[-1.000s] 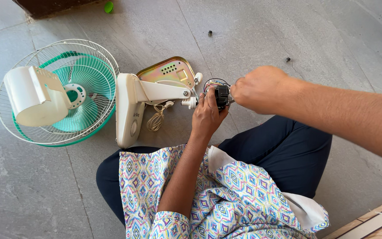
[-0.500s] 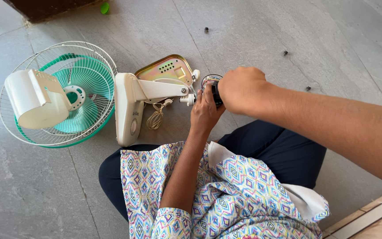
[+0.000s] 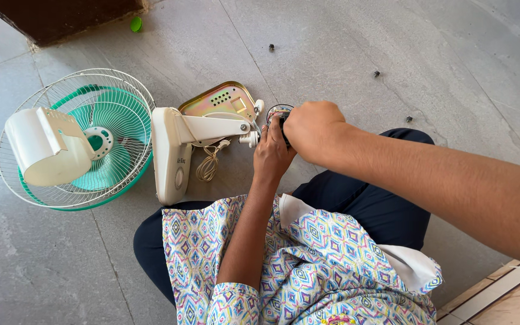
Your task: The person sits on the floor and uses a green-handled screwdriver to tighten screws on a disassembled fan motor. They manipulate the motor and its wires, then reattach the motor to the fan's neck assembly.
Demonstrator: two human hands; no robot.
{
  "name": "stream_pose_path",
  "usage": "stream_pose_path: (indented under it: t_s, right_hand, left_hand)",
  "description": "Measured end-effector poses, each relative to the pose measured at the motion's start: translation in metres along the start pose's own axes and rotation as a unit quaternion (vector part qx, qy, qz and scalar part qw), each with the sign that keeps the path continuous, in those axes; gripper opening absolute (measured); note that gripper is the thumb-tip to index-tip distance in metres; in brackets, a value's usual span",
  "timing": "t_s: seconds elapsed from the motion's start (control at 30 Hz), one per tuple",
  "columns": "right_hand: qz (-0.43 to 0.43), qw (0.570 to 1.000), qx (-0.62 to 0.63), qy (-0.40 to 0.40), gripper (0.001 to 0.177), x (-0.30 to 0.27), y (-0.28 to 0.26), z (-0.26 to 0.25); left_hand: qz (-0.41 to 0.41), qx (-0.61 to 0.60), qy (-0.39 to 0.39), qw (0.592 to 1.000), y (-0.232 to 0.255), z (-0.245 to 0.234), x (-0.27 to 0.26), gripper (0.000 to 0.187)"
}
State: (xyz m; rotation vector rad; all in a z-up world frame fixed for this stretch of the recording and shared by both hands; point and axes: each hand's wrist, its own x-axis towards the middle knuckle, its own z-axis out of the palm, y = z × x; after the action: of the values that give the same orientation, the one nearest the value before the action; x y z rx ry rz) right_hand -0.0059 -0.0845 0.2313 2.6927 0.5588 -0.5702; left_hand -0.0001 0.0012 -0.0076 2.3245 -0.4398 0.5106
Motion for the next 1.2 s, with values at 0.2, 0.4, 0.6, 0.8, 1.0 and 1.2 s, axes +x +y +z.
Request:
stream_pose_path:
  t_s: [0.2, 0.4, 0.6, 0.8, 1.0, 1.2]
  right_hand:
    - [-0.186, 0.975, -0.111, 0.055, 0.006, 0.003, 0.015, 0.016]
    - [-0.366, 0.838, -0.304, 0.267, 0.016, -0.006, 0.044, 0.019]
    - [-0.346, 0.797, -0.312, 0.384, 0.016, -0.023, 0.058, 0.010]
    - [-0.220, 0.859, -0.301, 0.350, 0.012, -0.037, 0.038, 0.003]
    - [-0.050, 0.964, -0.212, 0.152, 0.042, -0.049, 0.028, -0.007]
    - [-0.154, 0.939, -0.095, 0.292, 0.026, -0.049, 0.031, -0.007]
  left_hand:
    - [-0.010, 0.002, 0.007, 1.000, -0.002, 0.003, -0.002, 0.070]
    - [-0.022, -0.004, -0.030, 0.999, 0.001, -0.005, 0.002, 0.089]
    - [-0.001, 0.001, -0.002, 1.000, 0.005, -0.010, 0.004, 0.084]
    - [0.020, 0.000, 0.017, 1.000, 0.005, -0.011, 0.005, 0.085]
    - [-0.004, 0.001, -0.001, 1.000, 0.007, -0.013, 0.005, 0.083]
    - [-0.003, -0.018, 0.007, 1.000, 0.009, -0.019, 0.006, 0.085]
